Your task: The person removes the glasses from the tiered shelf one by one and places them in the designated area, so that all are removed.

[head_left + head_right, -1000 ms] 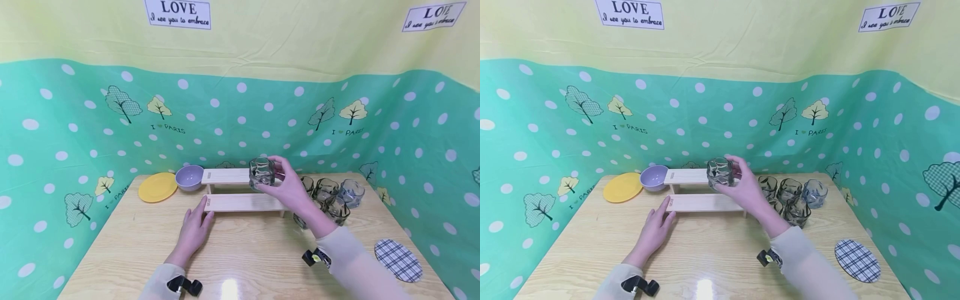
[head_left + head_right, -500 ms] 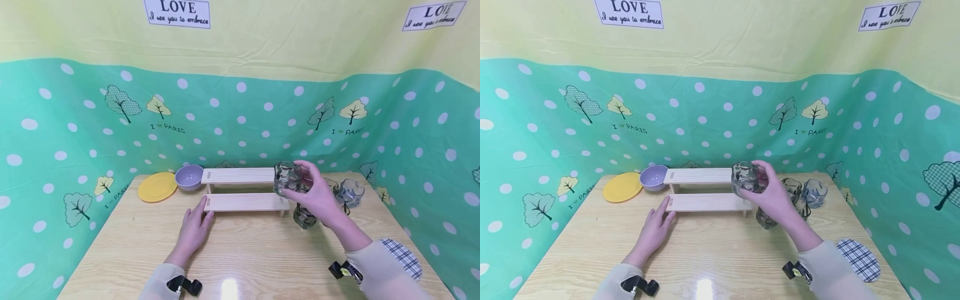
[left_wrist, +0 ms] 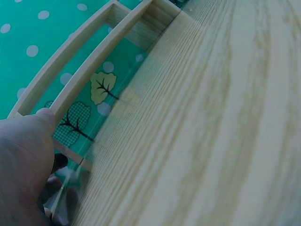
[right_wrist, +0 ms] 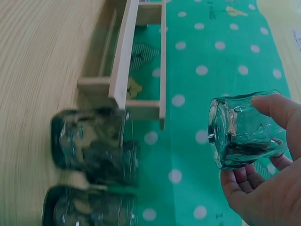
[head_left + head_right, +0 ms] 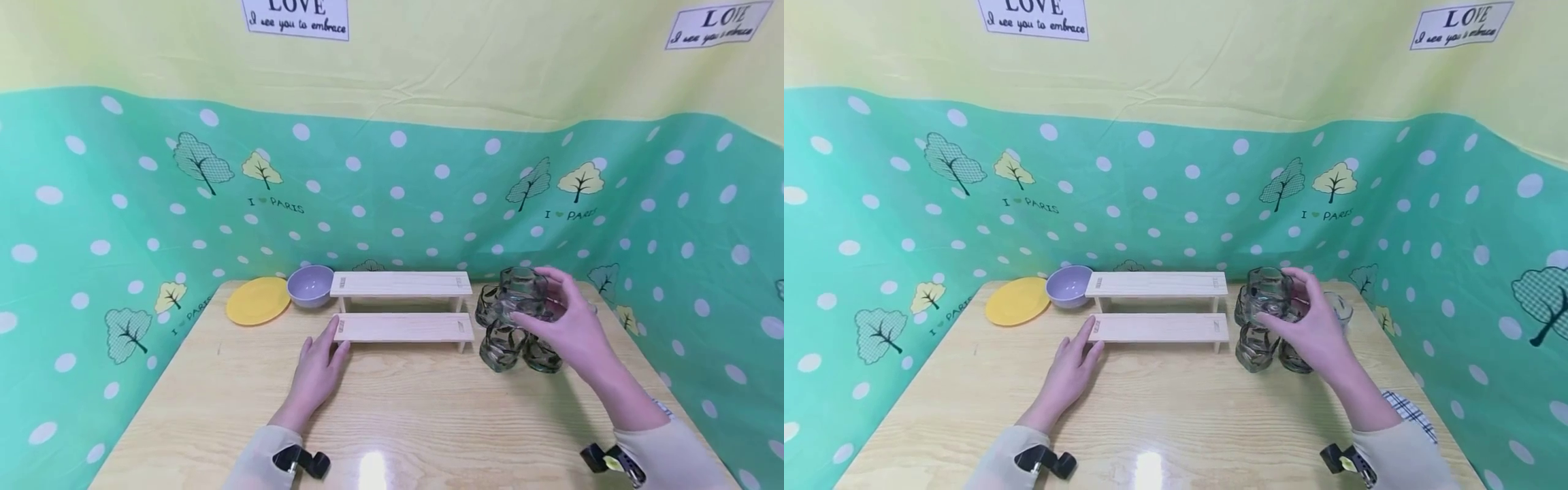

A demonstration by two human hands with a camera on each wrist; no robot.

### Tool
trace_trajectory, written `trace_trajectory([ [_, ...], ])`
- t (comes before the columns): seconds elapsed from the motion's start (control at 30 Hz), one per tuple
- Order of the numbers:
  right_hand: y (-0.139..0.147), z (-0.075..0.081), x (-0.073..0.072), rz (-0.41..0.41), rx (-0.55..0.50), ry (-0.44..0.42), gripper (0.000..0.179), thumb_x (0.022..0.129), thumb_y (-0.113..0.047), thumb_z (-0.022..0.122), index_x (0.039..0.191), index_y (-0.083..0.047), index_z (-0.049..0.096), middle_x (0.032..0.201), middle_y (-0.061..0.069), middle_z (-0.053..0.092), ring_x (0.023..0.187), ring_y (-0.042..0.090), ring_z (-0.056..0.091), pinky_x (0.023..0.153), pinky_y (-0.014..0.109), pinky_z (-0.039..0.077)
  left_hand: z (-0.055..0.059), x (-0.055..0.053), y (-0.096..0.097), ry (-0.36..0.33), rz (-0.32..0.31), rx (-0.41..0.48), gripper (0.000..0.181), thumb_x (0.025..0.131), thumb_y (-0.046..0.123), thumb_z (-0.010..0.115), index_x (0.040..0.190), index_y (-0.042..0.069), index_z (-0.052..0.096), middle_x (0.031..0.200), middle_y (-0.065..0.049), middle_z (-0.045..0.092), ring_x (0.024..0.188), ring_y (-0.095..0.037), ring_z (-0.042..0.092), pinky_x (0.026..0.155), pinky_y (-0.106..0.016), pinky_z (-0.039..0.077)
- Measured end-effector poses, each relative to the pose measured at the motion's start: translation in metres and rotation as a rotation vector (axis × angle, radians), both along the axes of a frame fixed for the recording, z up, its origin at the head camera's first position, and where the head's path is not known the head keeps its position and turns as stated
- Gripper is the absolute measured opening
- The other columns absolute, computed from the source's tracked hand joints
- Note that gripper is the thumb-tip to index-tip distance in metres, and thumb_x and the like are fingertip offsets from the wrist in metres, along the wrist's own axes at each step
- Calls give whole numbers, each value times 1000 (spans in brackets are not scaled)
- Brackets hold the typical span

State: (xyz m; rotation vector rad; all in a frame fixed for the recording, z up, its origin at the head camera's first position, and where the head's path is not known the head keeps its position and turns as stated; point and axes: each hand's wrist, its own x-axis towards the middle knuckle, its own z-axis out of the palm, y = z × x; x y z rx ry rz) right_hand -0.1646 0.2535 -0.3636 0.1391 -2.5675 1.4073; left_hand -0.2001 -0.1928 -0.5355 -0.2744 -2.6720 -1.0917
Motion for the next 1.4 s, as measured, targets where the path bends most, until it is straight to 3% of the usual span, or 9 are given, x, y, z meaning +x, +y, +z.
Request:
trace_trajectory([
  [0.13, 19, -2, 4, -47, 21, -1, 100, 93, -36, 94, 171, -17, 34, 153, 17, 54, 141, 42, 54, 107, 13, 49, 1, -1, 0, 0, -2, 1, 66, 117, 29, 58, 174, 6, 32, 169, -21, 47, 155, -42, 45, 135, -66, 12],
  [0.23, 33, -6, 8, -74, 17, -6, 100, 94, -34, 93, 171, -16, 32, 154, 19, 52, 141, 44, 53, 97, 4, 46, 1, -1, 0, -5, -4, 0, 67, 117, 29, 58, 174, 7, 31, 169, -21, 46, 156, -41, 45, 135, -65, 11],
  [0.47, 65, -20, 15, -160, 26, -61, 102, 96, -37, 91, 175, -22, 29, 160, 19, 48, 143, 43, 48, 107, 5, 43, 1, -2, -1, -11, -4, 1, 67, 117, 29, 58, 174, 7, 32, 169, -20, 47, 156, -41, 45, 135, -65, 11],
  [0.6, 81, -28, 17, -190, 18, -78, 103, 96, -37, 90, 175, -25, 26, 160, 21, 47, 140, 41, 48, 98, -1, 41, 1, -2, -1, -12, 0, -2, 67, 117, 30, 58, 174, 7, 31, 168, -21, 47, 156, -41, 45, 135, -65, 11],
  [0.93, 113, -43, 22, -240, 19, -150, 106, 99, -42, 86, 178, -24, 17, 168, 33, 35, 147, 61, 40, 97, -1, 41, 3, -2, 0, -18, -3, 1, 66, 117, 26, 59, 174, 6, 32, 168, -21, 47, 156, -40, 45, 136, -64, 10],
  [1.0, 118, -47, 24, -245, 15, -177, 109, 100, -43, 85, 178, -22, 13, 170, 36, 30, 149, 64, 37, 108, 8, 44, 2, -2, 0, -21, -3, 0, 66, 117, 26, 58, 174, 6, 32, 169, -21, 47, 156, -40, 44, 136, -64, 10],
  [1.1, 124, -53, 25, -251, 19, -214, 113, 100, -46, 84, 179, -19, 9, 171, 39, 26, 149, 68, 34, 124, 44, 45, 2, -2, 0, -21, 0, -2, 66, 117, 27, 58, 174, 6, 32, 169, -21, 46, 157, -40, 44, 136, -64, 10],
  [1.2, 129, -60, 25, -263, 21, -241, 116, 99, -50, 84, 179, -17, 6, 171, 40, 26, 148, 68, 35, 116, 79, 37, 3, -1, 0, -15, 0, -4, 66, 117, 27, 58, 174, 6, 32, 169, -21, 46, 156, -40, 44, 135, -65, 11],
  [1.4, 138, -75, 25, -282, -5, -267, 120, 98, -51, 85, 178, -14, 4, 171, 42, 23, 148, 68, 35, 115, 81, 36, 1, -1, 1, -2, -5, -1, 66, 117, 27, 59, 173, 5, 33, 168, -21, 47, 156, -41, 45, 134, -66, 12],
])
